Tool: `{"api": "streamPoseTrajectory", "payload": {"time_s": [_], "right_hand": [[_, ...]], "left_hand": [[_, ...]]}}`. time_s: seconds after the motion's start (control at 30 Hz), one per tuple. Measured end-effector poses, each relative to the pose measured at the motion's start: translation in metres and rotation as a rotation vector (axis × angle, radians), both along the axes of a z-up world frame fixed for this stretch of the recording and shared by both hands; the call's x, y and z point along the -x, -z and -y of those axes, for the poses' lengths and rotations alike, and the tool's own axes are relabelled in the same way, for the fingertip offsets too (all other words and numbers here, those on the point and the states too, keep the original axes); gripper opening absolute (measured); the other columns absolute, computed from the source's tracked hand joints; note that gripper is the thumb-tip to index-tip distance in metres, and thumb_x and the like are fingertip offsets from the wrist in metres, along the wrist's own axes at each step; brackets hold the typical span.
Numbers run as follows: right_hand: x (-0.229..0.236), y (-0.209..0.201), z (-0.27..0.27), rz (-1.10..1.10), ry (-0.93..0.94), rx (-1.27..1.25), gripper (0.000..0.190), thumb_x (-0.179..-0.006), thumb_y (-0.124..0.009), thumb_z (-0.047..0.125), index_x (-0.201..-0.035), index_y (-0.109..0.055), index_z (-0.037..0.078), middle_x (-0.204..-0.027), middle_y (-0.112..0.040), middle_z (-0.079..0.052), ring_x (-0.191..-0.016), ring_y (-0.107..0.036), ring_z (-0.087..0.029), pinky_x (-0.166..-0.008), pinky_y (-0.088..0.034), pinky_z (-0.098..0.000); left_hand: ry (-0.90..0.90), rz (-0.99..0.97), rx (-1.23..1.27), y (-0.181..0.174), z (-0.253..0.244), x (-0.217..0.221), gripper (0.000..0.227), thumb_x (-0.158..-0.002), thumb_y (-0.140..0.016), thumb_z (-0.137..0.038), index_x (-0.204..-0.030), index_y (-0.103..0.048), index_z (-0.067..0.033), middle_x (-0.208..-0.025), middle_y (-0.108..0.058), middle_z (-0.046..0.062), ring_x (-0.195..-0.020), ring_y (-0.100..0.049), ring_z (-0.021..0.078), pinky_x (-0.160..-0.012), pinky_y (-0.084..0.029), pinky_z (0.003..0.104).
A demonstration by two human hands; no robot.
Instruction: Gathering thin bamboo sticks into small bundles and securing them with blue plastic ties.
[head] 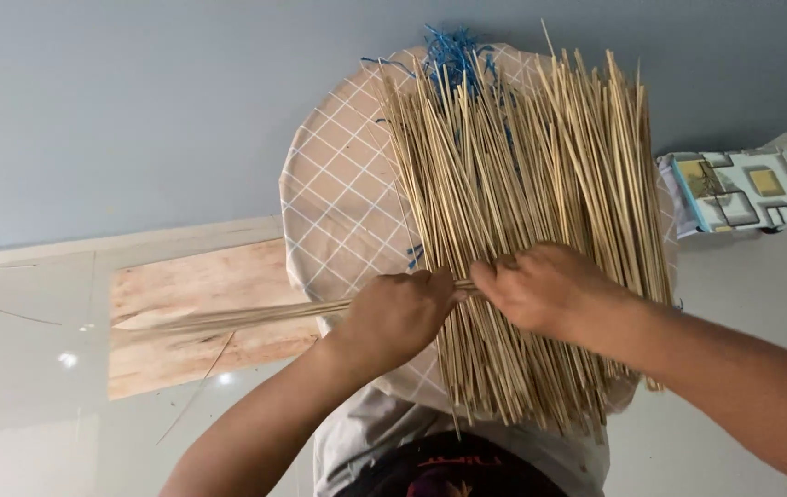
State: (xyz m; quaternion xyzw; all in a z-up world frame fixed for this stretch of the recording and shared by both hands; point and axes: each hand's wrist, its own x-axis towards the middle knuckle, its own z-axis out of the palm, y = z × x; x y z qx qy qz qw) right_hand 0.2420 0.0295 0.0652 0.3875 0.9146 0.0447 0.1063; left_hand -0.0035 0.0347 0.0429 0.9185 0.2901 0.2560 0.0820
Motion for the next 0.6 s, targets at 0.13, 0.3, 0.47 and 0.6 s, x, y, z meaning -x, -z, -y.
{"api": "streamPoseTrajectory", "payload": {"time_s": [0.13,0.3,0.47,0.6], "right_hand": [[0.019,-0.042,-0.075,0.105,0.328,0.522,0.034,-0.107,-0.033,0.025,-0.137,-0.047,0.016,-0.073,-0.069,-0.007,-0.046,-0.059,-0.017,-0.055,-0.052,-0.0307],[-0.041,-0.028,-0.208,-0.202,0.331,-0.189,0.029,-0.114,-0.044,0.017,-0.104,-0.071,0.016,-0.089,-0.068,-0.007,-0.060,-0.058,-0.020,-0.058,-0.055,-0.0383],[-0.076,0.031,-0.314,-0.472,0.488,-0.265,0.015,-0.104,-0.069,0.017,-0.103,-0.081,0.008,-0.082,-0.070,-0.011,-0.059,-0.058,-0.026,-0.058,-0.048,-0.0427],[-0.068,0.066,-0.359,-0.247,0.706,-0.304,0.023,-0.100,-0.071,0.034,-0.098,-0.082,0.014,-0.088,-0.077,-0.010,-0.073,-0.071,-0.035,-0.068,-0.057,-0.0502]], "left_hand": [[-0.113,-0.149,-0.110,0.020,-0.043,0.006,0.022,-0.102,-0.043,-0.024,-0.087,-0.054,-0.0123,-0.064,-0.066,0.004,-0.052,-0.072,0.0280,-0.046,-0.055,0.038],[-0.352,-0.235,0.296,0.070,-0.084,0.015,0.036,-0.111,-0.041,-0.036,-0.100,-0.055,-0.0050,-0.071,-0.068,0.010,-0.050,-0.066,0.0241,-0.043,-0.058,0.038],[-0.445,-0.184,0.126,0.073,-0.076,0.011,0.039,-0.110,-0.045,-0.039,-0.092,-0.057,-0.0069,-0.063,-0.062,0.006,-0.041,-0.060,0.0197,-0.036,-0.050,0.033],[-0.418,-0.151,0.115,0.073,-0.077,0.013,0.038,-0.109,-0.050,-0.037,-0.088,-0.057,-0.0063,-0.061,-0.059,0.004,-0.039,-0.058,0.0171,-0.034,-0.048,0.031]]}}
